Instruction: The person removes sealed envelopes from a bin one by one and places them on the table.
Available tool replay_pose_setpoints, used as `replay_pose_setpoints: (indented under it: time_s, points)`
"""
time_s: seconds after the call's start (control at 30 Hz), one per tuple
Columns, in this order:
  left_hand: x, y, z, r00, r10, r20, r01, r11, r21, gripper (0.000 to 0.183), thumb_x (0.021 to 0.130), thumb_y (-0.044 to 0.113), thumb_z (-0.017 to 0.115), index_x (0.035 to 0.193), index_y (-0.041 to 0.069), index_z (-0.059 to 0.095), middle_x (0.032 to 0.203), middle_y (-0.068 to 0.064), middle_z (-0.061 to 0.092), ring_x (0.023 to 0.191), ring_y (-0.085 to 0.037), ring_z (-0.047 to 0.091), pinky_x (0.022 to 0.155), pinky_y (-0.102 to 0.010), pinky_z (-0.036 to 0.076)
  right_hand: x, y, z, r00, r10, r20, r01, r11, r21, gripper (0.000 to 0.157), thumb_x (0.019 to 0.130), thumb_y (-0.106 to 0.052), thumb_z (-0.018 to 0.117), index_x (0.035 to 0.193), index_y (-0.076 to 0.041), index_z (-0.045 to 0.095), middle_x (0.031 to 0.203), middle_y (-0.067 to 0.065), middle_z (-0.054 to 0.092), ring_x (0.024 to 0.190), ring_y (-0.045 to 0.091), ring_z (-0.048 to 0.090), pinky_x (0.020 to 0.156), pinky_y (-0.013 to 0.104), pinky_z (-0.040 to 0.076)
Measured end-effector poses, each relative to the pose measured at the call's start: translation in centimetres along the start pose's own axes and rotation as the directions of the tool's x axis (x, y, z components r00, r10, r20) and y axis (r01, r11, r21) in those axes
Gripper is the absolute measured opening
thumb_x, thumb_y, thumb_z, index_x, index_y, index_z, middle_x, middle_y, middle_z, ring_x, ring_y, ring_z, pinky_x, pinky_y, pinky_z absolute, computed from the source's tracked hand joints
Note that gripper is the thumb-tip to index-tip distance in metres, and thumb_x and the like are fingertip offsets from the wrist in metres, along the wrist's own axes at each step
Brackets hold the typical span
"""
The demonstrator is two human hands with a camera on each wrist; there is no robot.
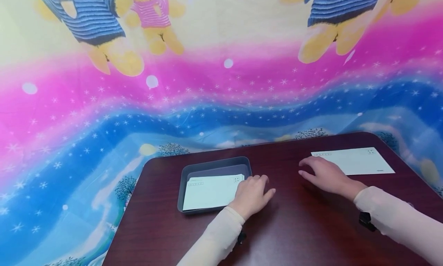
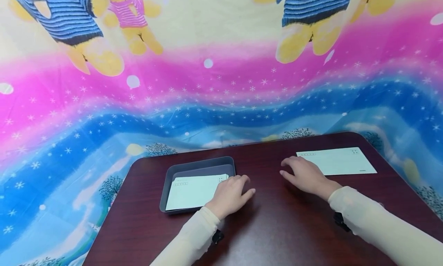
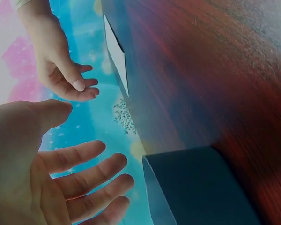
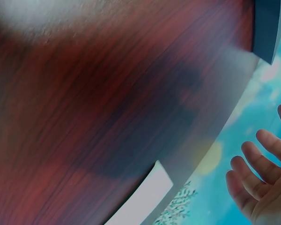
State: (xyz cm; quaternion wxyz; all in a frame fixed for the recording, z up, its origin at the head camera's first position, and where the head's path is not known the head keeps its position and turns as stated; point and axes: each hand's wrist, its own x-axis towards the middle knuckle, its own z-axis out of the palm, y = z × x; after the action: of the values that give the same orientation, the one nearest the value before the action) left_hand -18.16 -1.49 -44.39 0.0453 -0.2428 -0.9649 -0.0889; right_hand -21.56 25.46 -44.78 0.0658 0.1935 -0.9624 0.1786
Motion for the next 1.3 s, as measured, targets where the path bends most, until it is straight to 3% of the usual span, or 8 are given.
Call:
replay_pose_setpoints:
  time_s: [0.73, 1.3]
  points:
    - [-1.3, -2.2, -0.3, 0.998, -0.006, -0.058, 0.006, 1.000, 0.006, 0.032, 0.097, 0.045, 0.064, 0.106, 0.015, 0.069, 0.082, 0.002, 0.068, 0.072, -0.013, 0.062, 0.062, -0.027, 0.050, -0.5, -3.7, 1.9, 0.997, -0.078, 0.017, 0.079, 0.997, -0.017, 0.030, 0.092, -0.027, 0.073, 0.116, -0.008, 0.071, 0.111, 0.006, 0.072, 0.104, 0.026, 0.068, 0.087, 0.049, 0.056]
    - [-2.7, -3.9, -0.1, 0.995, -0.058, -0.078, 0.057, 0.998, -0.012, 0.033, 0.096, 0.043, 0.067, 0.111, 0.014, 0.070, 0.091, 0.000, 0.071, 0.079, -0.014, 0.065, 0.065, -0.028, 0.053, -1.0, -5.5, 2.8, 0.995, -0.102, 0.004, 0.102, 0.995, -0.019, 0.029, 0.092, -0.029, 0.074, 0.115, -0.011, 0.072, 0.110, 0.003, 0.072, 0.103, 0.023, 0.068, 0.087, 0.047, 0.056]
